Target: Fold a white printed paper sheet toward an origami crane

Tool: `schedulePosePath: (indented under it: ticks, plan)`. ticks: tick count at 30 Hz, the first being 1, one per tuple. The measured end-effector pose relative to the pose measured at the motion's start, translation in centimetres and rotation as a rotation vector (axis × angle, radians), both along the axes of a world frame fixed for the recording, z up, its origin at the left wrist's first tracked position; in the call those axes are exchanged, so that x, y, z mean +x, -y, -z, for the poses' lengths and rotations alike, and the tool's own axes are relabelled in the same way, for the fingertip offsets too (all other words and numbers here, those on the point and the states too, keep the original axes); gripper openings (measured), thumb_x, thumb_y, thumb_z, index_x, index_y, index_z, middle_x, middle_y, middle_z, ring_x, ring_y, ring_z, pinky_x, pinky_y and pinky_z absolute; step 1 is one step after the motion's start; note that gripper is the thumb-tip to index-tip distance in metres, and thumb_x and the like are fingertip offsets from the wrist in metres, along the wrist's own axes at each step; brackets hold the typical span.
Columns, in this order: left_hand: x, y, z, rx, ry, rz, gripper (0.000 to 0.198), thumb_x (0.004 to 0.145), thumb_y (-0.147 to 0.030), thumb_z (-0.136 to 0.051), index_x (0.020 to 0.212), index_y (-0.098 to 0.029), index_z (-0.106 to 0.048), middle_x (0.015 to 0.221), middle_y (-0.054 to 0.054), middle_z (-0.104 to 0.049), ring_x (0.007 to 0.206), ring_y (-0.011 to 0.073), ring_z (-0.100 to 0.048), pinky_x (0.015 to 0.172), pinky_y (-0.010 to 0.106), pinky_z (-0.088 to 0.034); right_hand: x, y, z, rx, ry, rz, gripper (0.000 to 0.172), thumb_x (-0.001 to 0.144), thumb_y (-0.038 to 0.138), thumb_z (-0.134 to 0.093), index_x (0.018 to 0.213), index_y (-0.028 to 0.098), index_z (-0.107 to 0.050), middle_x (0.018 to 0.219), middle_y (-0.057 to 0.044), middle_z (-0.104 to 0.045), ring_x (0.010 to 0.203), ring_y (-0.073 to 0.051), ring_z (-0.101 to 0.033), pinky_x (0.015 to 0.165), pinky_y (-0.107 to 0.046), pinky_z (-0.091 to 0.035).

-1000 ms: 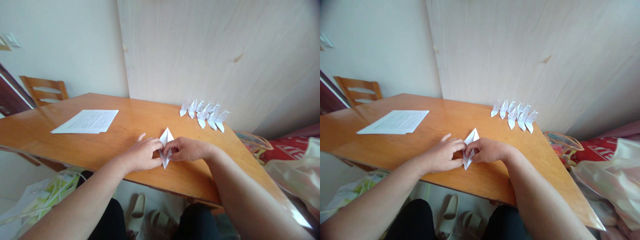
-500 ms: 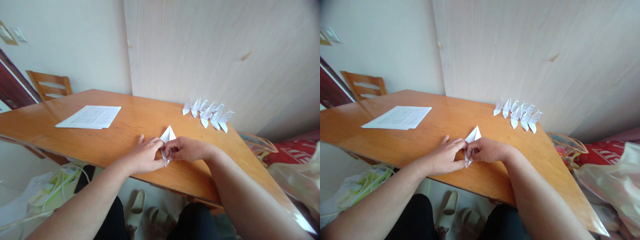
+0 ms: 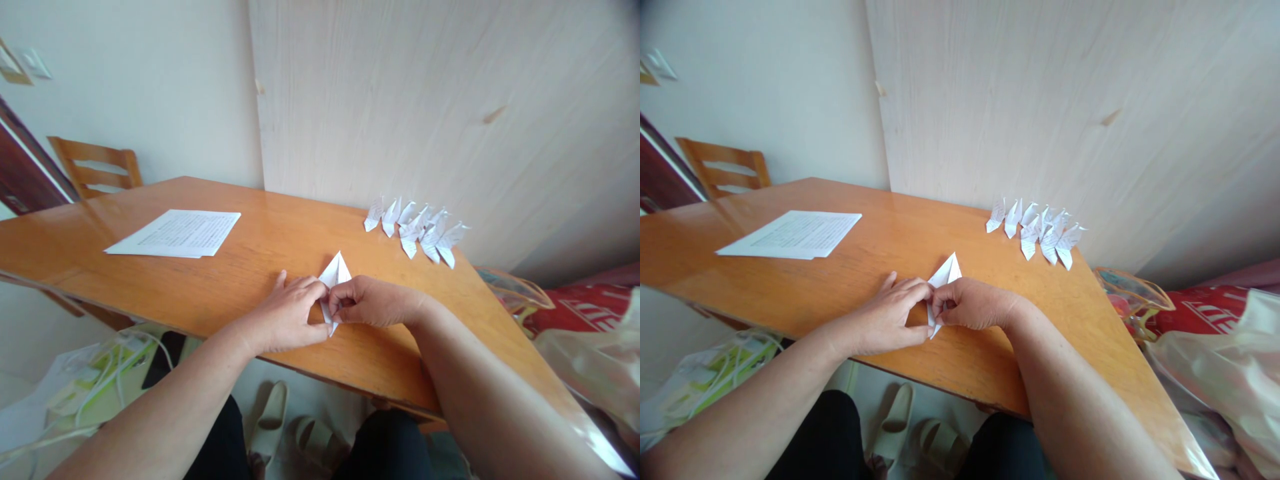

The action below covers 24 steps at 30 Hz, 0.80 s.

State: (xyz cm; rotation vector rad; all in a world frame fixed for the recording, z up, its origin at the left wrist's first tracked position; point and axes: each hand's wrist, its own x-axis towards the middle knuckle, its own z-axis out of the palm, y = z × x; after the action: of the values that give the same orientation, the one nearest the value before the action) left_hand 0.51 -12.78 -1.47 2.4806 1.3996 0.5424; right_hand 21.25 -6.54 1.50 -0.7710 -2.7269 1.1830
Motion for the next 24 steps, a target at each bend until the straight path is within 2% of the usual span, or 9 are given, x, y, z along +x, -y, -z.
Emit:
schedulePosePath:
  ticks: [16,24]
  plan:
    - [0.17,0.35,-0.4,0.022,-0.018,0.021,0.028,0.083,-0.042,-0.062,0.104,-0.025,-0.055,0.109,0.003,-0.061,0.112,0.0268,-0.055,0.111,0.057,-0.018,-0.11,-0.55,0.51,0.016,0.008,-0.037,0.006,0.082,0.017,-0.06,0.084,0.019,-0.065,0.074,0.004,-0.061,0.07,-0.012,-0.053,0.064,-0.022,-0.039]
    - [0.14,0.44,-0.21,0.001,-0.002,0.023,0.026,0.084,-0.039,-0.06,0.105,-0.026,-0.052,0.109,0.002,-0.06,0.114,0.027,-0.053,0.112,0.061,-0.013,-0.23,-0.5,0.51,0.033,0.036,-0.014,0.008,0.08,0.016,-0.058,0.082,0.019,-0.065,0.074,0.003,-0.062,0.069,-0.012,-0.053,0.064,-0.022,-0.039]
